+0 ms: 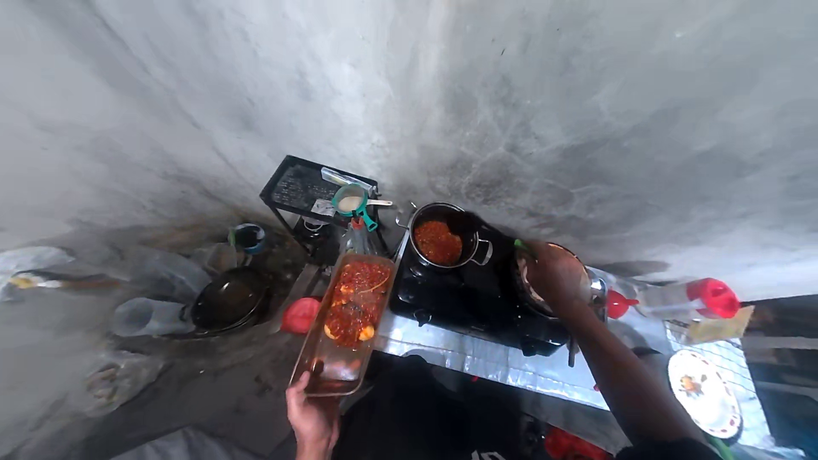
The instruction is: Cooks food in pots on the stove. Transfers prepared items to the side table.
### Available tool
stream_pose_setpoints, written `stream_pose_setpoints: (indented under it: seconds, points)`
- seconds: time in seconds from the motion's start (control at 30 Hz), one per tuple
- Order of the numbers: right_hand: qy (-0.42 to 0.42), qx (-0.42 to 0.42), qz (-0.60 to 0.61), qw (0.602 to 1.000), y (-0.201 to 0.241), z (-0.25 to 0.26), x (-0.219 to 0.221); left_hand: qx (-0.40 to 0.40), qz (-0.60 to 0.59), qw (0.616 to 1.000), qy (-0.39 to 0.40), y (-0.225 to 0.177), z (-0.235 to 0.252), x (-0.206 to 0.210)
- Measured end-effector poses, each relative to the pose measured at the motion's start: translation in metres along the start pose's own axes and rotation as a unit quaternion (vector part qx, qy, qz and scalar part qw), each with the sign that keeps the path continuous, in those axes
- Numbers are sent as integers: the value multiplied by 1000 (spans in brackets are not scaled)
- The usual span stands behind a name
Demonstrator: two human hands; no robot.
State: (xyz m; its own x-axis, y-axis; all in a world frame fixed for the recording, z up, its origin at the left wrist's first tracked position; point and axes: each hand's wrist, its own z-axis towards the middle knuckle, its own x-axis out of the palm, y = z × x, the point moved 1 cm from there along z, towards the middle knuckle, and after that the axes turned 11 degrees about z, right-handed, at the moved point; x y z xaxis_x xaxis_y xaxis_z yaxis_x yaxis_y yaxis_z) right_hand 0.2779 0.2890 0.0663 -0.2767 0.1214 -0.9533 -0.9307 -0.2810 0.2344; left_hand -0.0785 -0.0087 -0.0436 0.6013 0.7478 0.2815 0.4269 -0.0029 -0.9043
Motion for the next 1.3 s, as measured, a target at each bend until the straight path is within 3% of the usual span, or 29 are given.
stream_pose_setpoints:
  seconds: [0.2,0.4,0.53,0.7,0.9,1.0,1.3]
  points:
    - [24,194,157,968,-19,-32,4,-3,-1,1000,-12,1,-1,-5]
    - [42,313,389,866,-1,-85,83,1,4,1000,-26,1,5,-10]
    - [8,384,527,758,30,-86,119,4,19,1000,0,-1,10,-13]
    - [-7,461,703,542,59,-66,133,-8,22,1000,0,-8,8,-6]
    - [-8,467,782,412,67,-59,133,-10,25,1000,-2,-6,5,-10]
    - [0,449,803,393,62,-61,133,-11,28,1000,6,-4,4,-16]
    - [-15,468,774,426,54,-63,129,-21,27,999,10,-8,3,-24]
